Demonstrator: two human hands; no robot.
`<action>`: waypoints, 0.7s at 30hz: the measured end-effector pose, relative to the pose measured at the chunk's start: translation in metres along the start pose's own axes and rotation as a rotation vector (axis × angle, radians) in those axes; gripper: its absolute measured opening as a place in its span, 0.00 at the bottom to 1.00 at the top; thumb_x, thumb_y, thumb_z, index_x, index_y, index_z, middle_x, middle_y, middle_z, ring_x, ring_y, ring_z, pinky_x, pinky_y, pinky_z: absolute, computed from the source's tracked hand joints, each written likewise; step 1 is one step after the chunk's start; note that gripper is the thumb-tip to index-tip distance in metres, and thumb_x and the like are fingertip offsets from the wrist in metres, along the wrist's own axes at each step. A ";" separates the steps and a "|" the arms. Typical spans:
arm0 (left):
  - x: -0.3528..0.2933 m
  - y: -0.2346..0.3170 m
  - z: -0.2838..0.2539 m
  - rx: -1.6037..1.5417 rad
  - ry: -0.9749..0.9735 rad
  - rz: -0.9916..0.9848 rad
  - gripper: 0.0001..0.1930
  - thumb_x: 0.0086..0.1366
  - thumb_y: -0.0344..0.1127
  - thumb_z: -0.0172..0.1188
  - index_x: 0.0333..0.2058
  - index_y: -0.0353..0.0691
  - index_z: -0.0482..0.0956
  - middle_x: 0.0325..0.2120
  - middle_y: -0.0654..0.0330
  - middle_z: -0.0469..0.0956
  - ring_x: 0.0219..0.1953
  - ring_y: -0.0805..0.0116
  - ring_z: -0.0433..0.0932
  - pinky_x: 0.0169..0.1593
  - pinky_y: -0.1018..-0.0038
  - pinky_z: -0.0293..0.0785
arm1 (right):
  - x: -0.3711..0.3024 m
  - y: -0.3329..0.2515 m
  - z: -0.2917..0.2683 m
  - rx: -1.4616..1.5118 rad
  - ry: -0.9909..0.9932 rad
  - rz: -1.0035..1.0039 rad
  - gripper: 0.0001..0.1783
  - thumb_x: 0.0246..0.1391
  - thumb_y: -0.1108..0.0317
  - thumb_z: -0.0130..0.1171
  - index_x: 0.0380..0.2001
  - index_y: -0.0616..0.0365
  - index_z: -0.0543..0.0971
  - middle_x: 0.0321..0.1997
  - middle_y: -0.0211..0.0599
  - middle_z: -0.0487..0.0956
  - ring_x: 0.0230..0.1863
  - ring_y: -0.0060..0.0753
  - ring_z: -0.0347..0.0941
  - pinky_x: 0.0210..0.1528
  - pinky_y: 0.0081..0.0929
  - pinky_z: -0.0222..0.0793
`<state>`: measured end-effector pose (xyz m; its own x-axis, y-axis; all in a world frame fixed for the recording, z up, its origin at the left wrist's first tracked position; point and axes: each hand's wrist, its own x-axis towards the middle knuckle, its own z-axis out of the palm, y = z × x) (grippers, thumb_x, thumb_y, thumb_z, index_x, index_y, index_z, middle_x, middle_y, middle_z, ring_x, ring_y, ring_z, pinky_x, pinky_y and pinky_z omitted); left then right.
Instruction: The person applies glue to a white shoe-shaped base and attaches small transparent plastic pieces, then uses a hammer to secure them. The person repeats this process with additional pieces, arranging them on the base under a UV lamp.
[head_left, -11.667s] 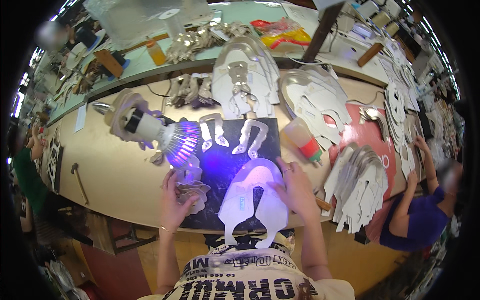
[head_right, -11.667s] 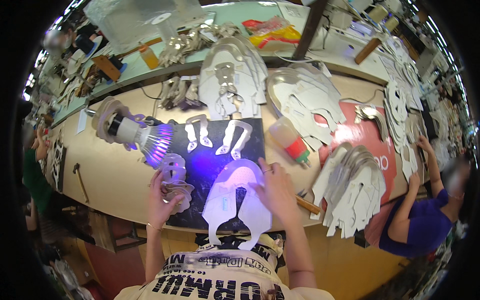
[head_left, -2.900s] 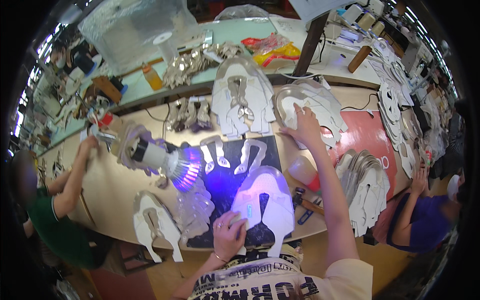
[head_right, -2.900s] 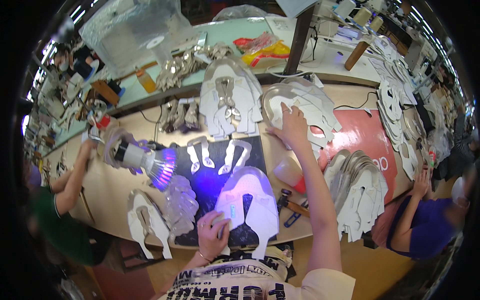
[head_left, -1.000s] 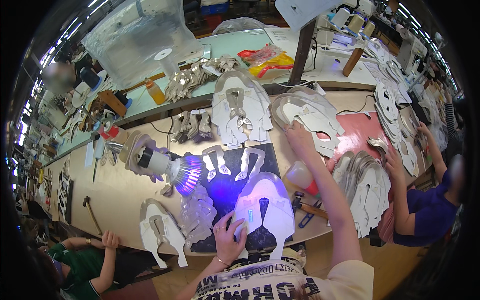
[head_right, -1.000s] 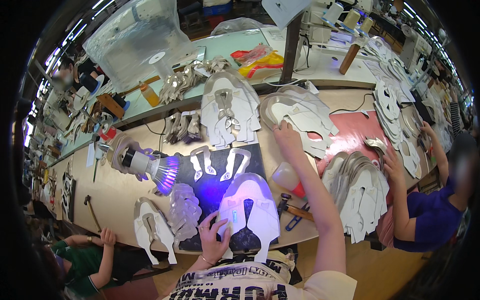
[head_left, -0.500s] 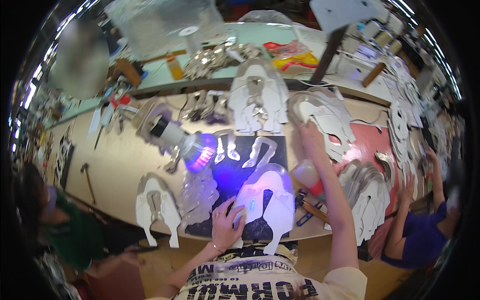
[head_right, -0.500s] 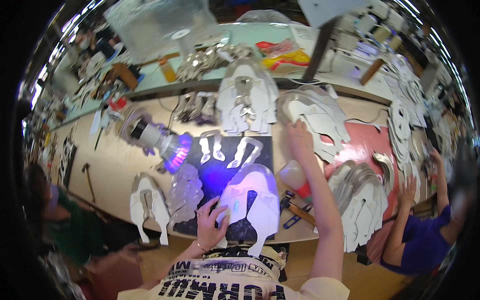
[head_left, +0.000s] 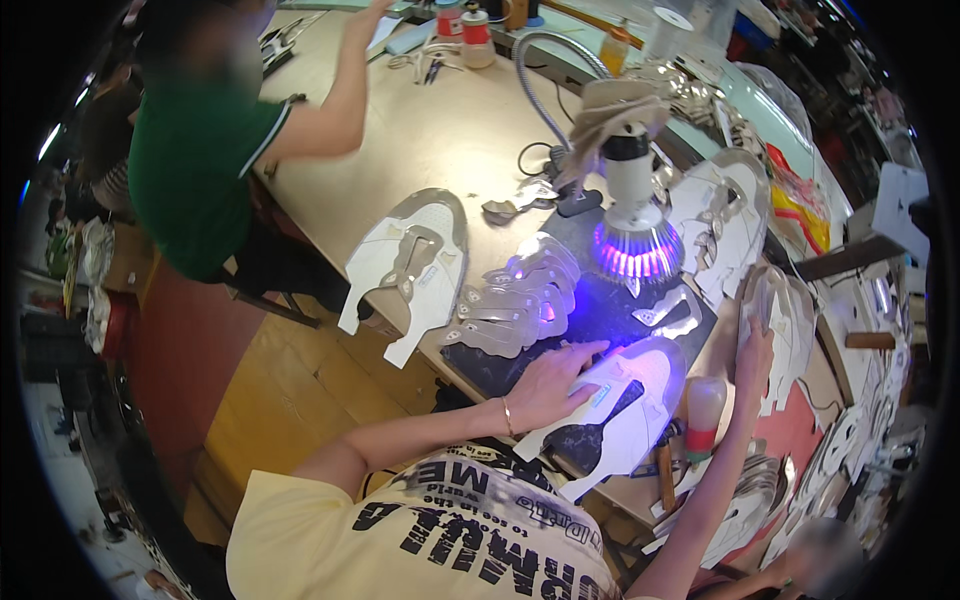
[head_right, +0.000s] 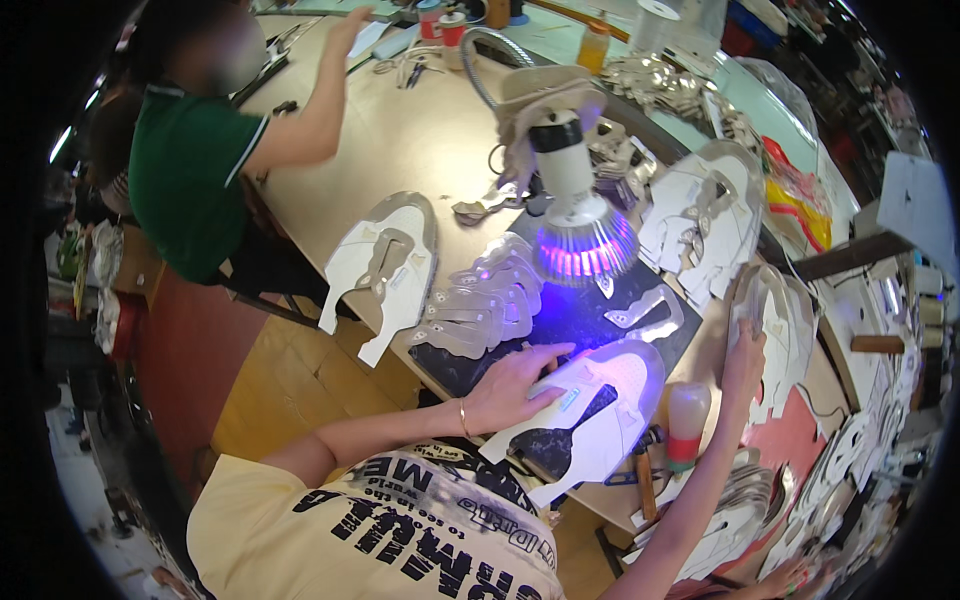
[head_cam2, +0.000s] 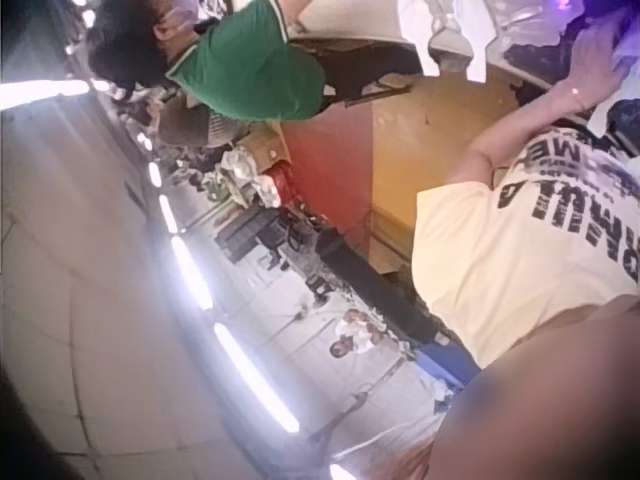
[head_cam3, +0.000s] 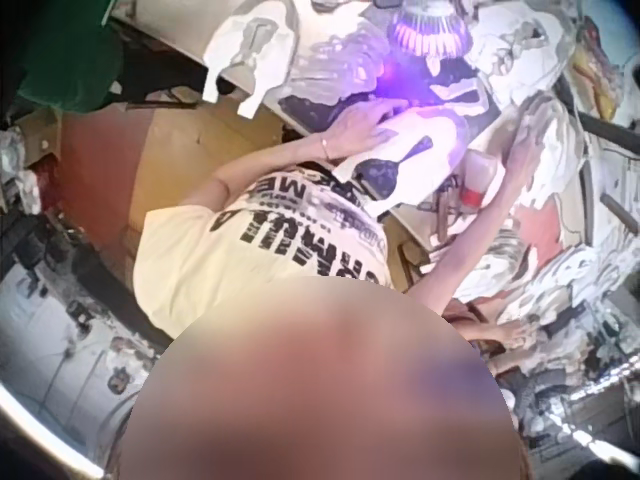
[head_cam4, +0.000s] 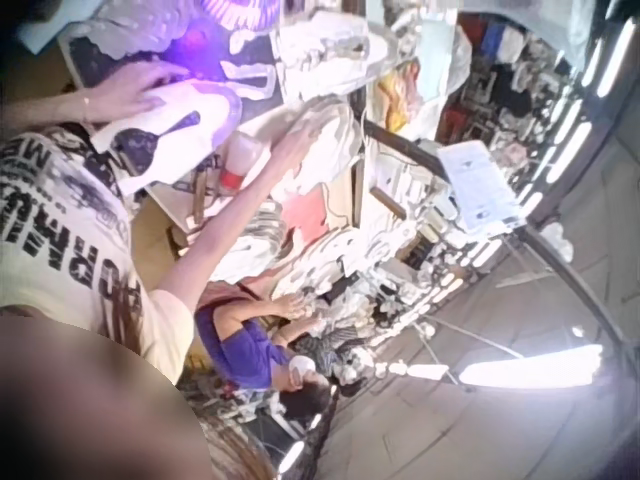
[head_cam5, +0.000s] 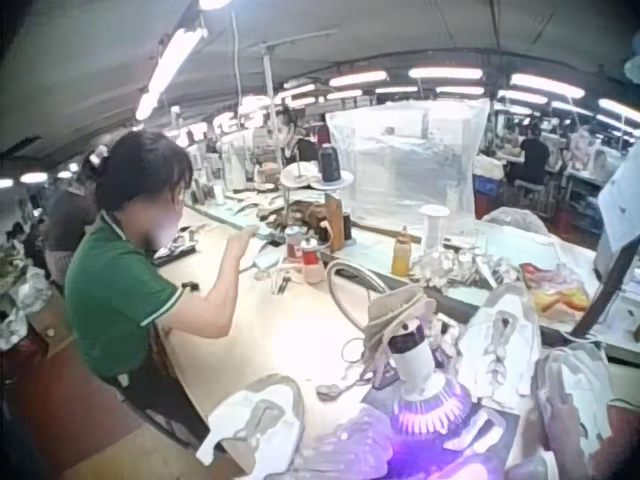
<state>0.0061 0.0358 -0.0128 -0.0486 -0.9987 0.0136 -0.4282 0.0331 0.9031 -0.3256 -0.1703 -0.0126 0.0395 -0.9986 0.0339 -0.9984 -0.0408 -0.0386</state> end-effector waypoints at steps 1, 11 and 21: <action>0.000 -0.001 -0.001 0.012 -0.030 0.013 0.29 0.61 0.37 0.64 0.60 0.40 0.69 0.39 0.51 0.77 0.43 0.49 0.77 0.48 0.59 0.73 | 0.001 0.003 0.004 -0.043 -0.017 0.017 0.29 0.62 0.74 0.43 0.67 0.49 0.66 0.54 0.61 0.72 0.49 0.65 0.77 0.49 0.51 0.74; -0.002 0.054 -0.027 -0.455 -0.311 0.097 0.16 0.67 0.24 0.53 0.53 0.37 0.74 0.41 0.52 0.81 0.45 0.56 0.82 0.49 0.65 0.77 | -0.014 0.039 0.003 0.330 0.600 -0.094 0.18 0.64 0.68 0.55 0.54 0.63 0.78 0.53 0.53 0.79 0.50 0.53 0.78 0.52 0.40 0.73; 0.080 0.165 0.013 -0.901 -0.415 0.395 0.15 0.67 0.25 0.52 0.52 0.32 0.70 0.44 0.50 0.78 0.49 0.64 0.78 0.54 0.69 0.72 | -0.108 0.102 -0.131 0.376 1.585 0.328 0.27 0.61 0.63 0.64 0.60 0.59 0.69 0.61 0.49 0.74 0.55 0.48 0.75 0.52 0.42 0.77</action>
<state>-0.0803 -0.0379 0.1311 -0.4143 -0.8268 0.3805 0.5018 0.1413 0.8534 -0.4366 -0.0620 0.1108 -0.4687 0.0462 0.8821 -0.8815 -0.0890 -0.4637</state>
